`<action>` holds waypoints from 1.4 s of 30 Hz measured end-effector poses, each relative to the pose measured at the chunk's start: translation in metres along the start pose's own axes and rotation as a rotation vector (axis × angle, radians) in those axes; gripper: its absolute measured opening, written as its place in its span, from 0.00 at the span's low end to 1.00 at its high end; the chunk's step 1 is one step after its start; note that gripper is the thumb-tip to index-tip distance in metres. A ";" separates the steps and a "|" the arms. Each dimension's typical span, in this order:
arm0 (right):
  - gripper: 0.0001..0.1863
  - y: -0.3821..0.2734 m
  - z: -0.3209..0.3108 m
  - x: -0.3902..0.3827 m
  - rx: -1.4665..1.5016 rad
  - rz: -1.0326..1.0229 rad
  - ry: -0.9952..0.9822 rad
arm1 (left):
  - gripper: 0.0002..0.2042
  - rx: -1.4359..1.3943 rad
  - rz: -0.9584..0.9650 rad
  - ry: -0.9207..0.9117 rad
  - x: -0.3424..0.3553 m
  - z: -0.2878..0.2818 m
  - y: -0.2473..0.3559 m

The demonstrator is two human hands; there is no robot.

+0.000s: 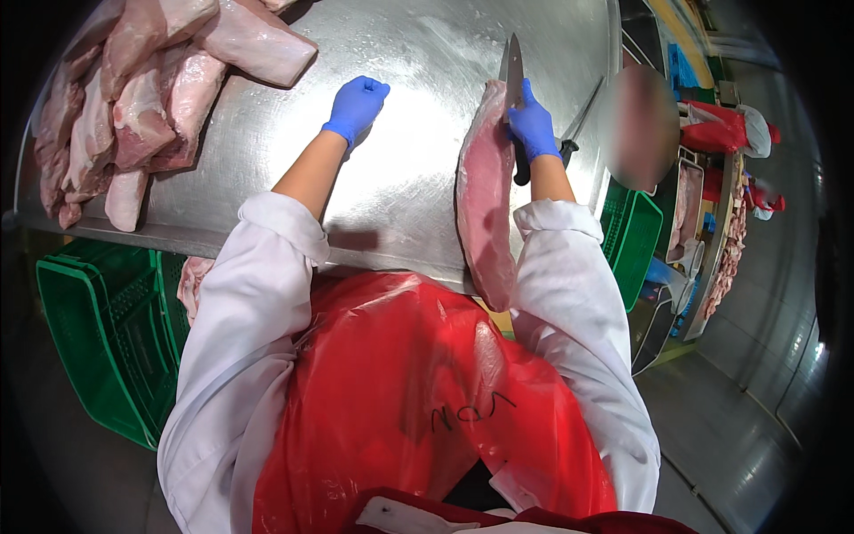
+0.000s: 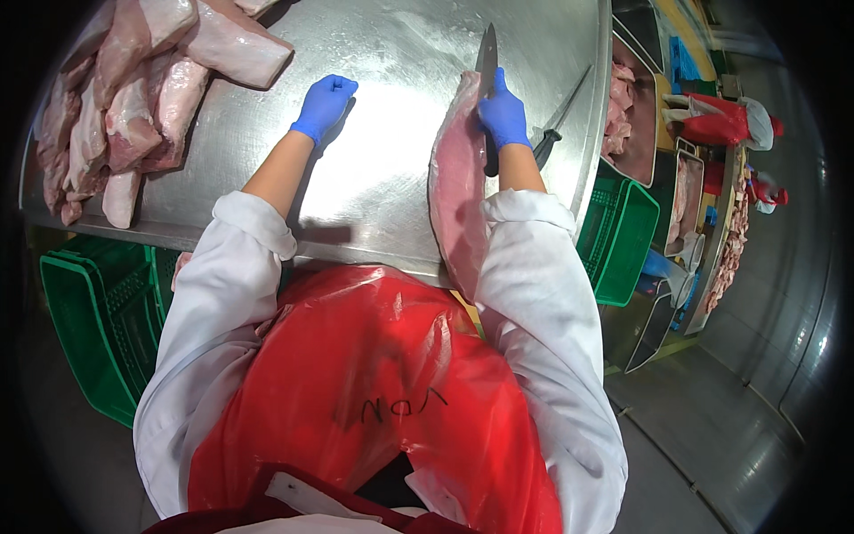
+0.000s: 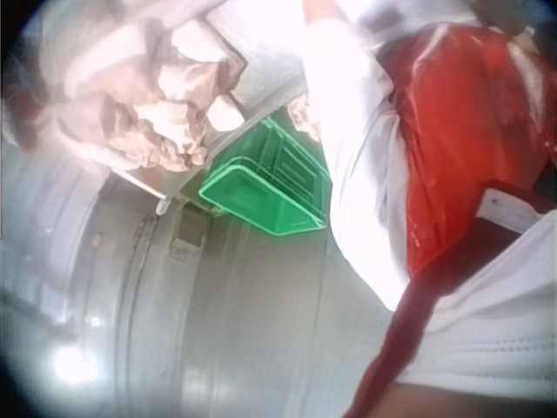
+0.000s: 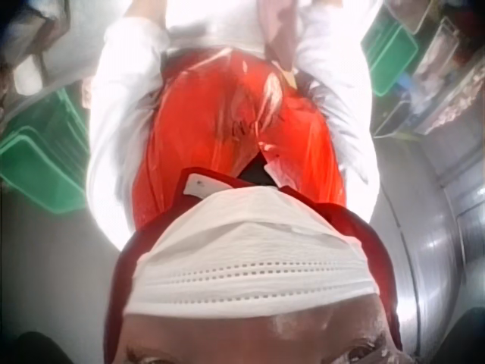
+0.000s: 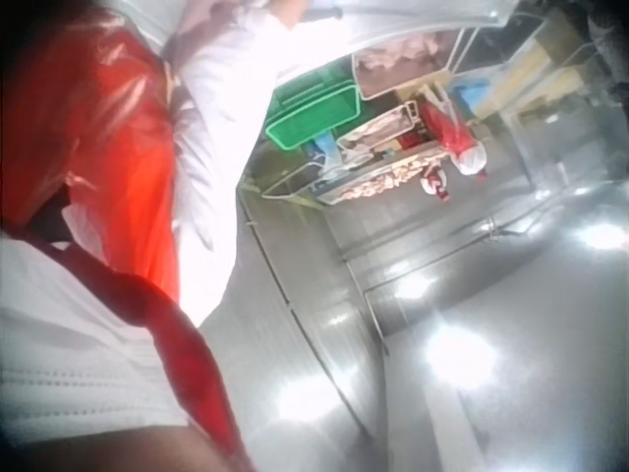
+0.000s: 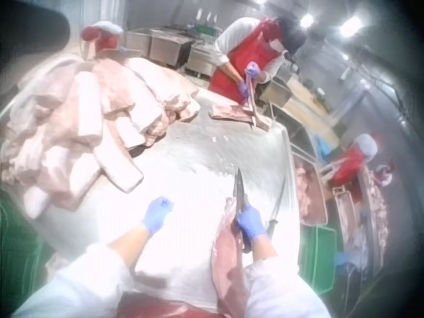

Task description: The person cuts large pieces of pork belly on a stainless steel table using a knife. They trim fat and separate the meat into smaller portions, placing the trimmed pieces into green crates below the table.

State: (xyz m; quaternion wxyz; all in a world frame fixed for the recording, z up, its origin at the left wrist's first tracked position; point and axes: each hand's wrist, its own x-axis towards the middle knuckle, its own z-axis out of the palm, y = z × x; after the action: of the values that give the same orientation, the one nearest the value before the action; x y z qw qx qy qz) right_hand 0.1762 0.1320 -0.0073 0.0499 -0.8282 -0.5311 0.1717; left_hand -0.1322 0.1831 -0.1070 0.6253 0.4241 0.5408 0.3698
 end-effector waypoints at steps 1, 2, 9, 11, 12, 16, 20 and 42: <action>0.40 0.003 0.000 -0.001 0.014 -0.004 -0.011 | 0.11 0.012 -0.002 -0.009 -0.001 -0.005 0.003; 0.40 0.006 0.001 -0.002 0.027 -0.007 -0.022 | 0.11 0.023 -0.003 -0.019 -0.003 -0.009 0.006; 0.41 -0.010 -0.007 -0.088 0.346 0.137 -0.178 | 0.08 -0.009 -0.020 -0.041 -0.009 -0.057 0.002; 0.40 -0.010 -0.003 -0.068 0.310 0.140 -0.160 | 0.08 0.034 -0.049 -0.033 -0.015 -0.050 0.014; 0.40 -0.004 -0.001 -0.065 0.293 0.147 -0.150 | 0.08 0.058 -0.064 -0.034 -0.019 -0.045 0.020; 0.40 0.020 0.015 -0.085 0.085 -0.047 -0.068 | 0.07 0.020 -0.020 -0.059 -0.006 -0.026 0.014; 0.41 -0.019 -0.055 -0.236 0.447 0.274 -0.468 | 0.09 -0.074 0.023 0.003 0.011 -0.011 0.011; 0.40 0.008 -0.002 -0.102 0.346 -0.097 0.099 | 0.13 0.381 0.049 -0.203 0.034 0.135 -0.001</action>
State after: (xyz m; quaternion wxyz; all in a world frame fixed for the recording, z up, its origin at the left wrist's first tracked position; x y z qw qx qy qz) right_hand 0.1454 0.0367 0.0158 0.2260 -0.7882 -0.5296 0.2170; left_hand 0.0063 0.1967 -0.1126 0.5760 0.5827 0.5246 0.2312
